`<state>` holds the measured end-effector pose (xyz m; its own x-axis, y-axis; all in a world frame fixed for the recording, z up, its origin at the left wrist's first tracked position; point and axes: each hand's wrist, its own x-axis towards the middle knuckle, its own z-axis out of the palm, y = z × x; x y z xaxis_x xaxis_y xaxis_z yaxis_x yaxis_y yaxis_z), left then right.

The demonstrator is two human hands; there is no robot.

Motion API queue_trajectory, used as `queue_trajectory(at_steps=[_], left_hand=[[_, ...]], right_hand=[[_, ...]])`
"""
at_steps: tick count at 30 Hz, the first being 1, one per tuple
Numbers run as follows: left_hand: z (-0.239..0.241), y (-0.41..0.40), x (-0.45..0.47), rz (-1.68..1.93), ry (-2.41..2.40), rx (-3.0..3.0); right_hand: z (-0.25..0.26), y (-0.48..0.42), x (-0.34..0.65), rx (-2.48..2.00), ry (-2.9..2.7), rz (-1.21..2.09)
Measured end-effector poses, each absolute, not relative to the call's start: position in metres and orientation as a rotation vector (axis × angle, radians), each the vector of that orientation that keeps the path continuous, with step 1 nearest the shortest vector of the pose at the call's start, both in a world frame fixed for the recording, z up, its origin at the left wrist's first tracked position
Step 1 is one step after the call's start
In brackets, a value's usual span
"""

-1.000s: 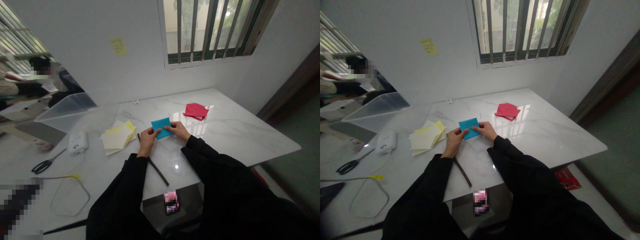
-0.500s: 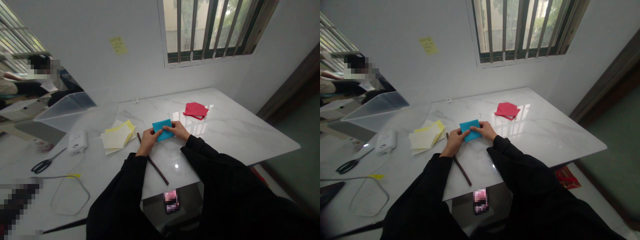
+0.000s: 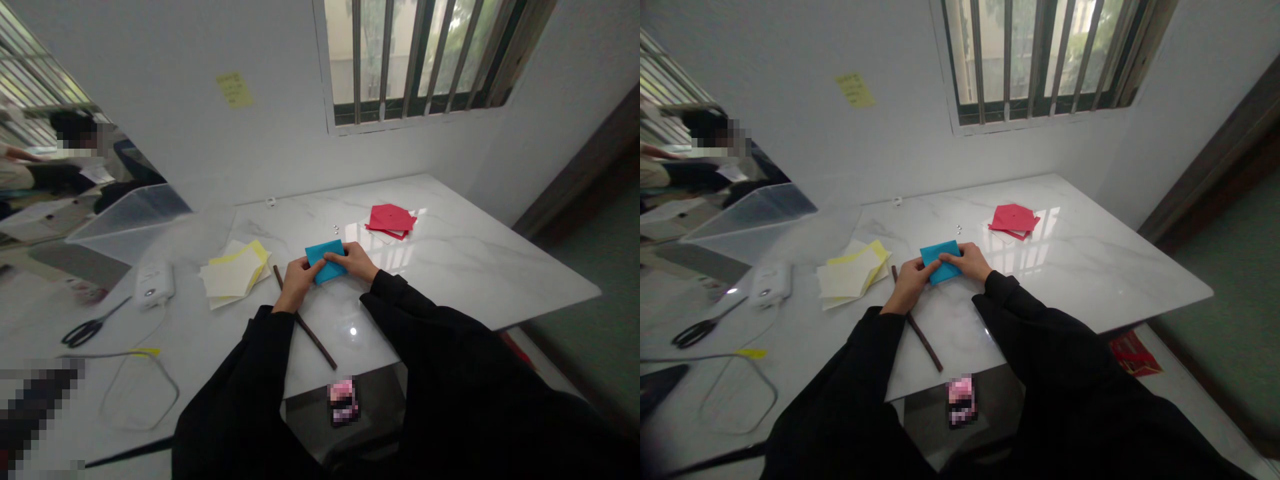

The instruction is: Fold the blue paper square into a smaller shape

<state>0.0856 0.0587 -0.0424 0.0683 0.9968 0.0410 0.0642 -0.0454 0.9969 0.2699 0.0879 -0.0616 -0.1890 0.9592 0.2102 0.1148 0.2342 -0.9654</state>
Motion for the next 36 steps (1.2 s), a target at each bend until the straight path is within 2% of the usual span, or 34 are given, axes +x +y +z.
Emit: queue_trajectory(at_steps=[9,18,27,36], left_hand=[[-0.043,0.0595,0.0834,1.096,1.206,1.364],[-0.0393,0.0578,0.0834,1.131,1.207,1.339],[-0.0357,0.0568,0.0856,1.132,1.172,1.308],[-0.0434,0.0605,0.0819,1.202,1.164,1.287]], right_hand=[[-0.0558,0.0916,0.277,-1.041,-1.464,1.003],[-0.061,0.0919,0.2729,-0.958,-1.348,1.339],[-0.0591,0.0902,0.273,-0.97,-1.283,1.357],[-0.0544,0.0838,0.273,-0.942,-1.462,1.389]])
